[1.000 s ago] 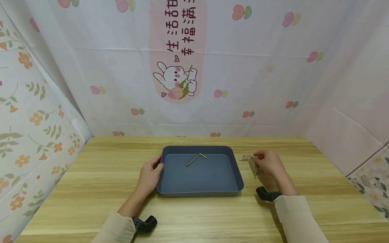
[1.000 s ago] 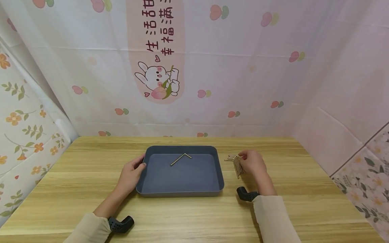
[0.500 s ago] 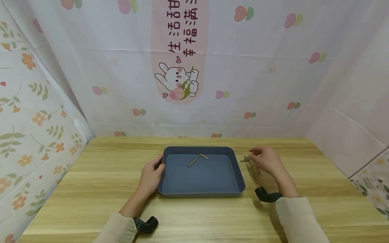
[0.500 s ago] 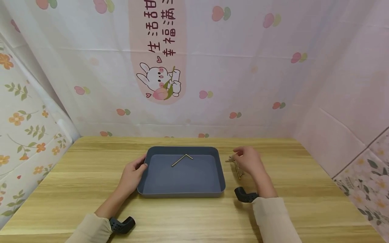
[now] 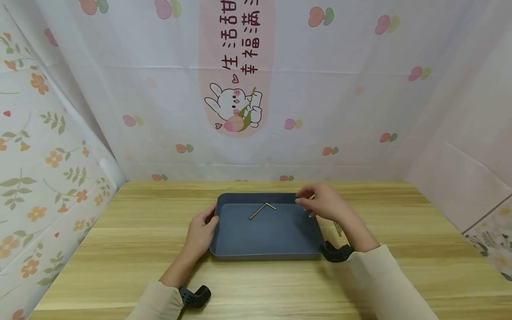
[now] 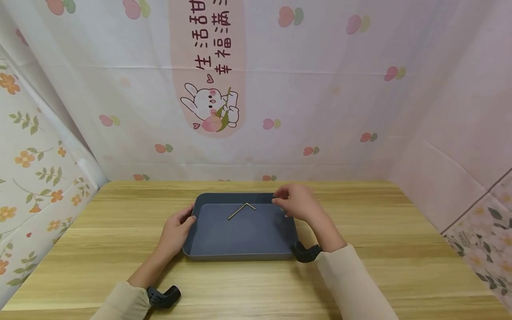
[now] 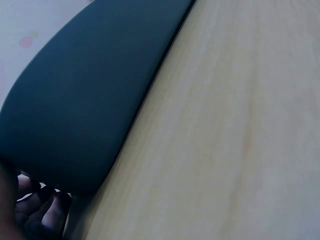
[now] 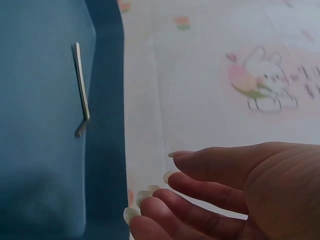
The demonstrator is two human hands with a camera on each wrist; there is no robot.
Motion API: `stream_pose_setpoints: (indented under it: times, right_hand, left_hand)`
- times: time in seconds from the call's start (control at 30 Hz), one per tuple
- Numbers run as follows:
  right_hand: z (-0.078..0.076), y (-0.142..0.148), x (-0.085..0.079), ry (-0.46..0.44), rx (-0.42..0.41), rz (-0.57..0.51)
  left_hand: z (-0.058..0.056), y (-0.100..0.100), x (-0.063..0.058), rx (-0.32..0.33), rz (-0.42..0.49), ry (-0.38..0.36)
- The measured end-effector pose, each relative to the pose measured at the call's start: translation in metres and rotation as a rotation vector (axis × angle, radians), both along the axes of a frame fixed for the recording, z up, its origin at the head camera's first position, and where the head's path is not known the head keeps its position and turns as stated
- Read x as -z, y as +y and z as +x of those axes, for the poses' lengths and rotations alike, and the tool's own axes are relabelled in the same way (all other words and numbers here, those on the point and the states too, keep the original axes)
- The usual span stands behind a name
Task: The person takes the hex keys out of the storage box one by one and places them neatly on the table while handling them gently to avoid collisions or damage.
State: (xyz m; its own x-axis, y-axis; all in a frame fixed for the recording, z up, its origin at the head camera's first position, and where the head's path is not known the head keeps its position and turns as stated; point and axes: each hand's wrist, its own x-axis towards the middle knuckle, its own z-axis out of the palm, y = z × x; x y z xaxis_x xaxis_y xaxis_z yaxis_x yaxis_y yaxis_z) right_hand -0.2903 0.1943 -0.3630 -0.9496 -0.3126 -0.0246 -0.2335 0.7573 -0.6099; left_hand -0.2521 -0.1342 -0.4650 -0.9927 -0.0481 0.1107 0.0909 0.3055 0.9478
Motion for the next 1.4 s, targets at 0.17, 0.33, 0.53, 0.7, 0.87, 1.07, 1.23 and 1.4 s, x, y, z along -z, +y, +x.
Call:
stream_pose_setpoints:
  times: [0.17,0.33,0.53,0.7,0.87,1.07,1.23,1.4]
  right_hand:
    - [-0.008,-0.022,-0.005,-0.060,-0.044,0.040]
    - [-0.018,-0.038,-0.002,-0.052,-0.103,0.126]
    - [-0.028,-0.051,0.006,-0.076,-0.124,0.217]
    - [-0.033,-0.063,0.013,-0.134,-0.133,0.215]
    - [-0.037,-0.072,0.018,-0.166,-0.115,0.235]
    - [-0.038,-0.085,0.022,-0.172,-0.101,0.275]
    - [-0.036,-0.100,0.023,-0.099,-0.100,0.324]
    - [-0.034,-0.115,0.024,-0.072,-0.076,0.360]
  left_hand:
    - [0.001,-0.001,0.000,-0.005,-0.004,-0.001]
    - [0.000,-0.001,0.001,0.002,-0.001,0.002]
    - [0.000,-0.001,0.001,0.008,0.007,0.003]
    - [-0.001,-0.001,0.001,-0.003,0.000,0.009]
    - [-0.002,-0.001,0.002,0.003,0.011,0.013]
    - [-0.001,-0.001,0.002,-0.005,-0.010,0.010]
    - [-0.002,0.000,0.002,-0.009,-0.017,0.008]
    - [-0.002,-0.001,0.003,-0.012,-0.015,0.008]
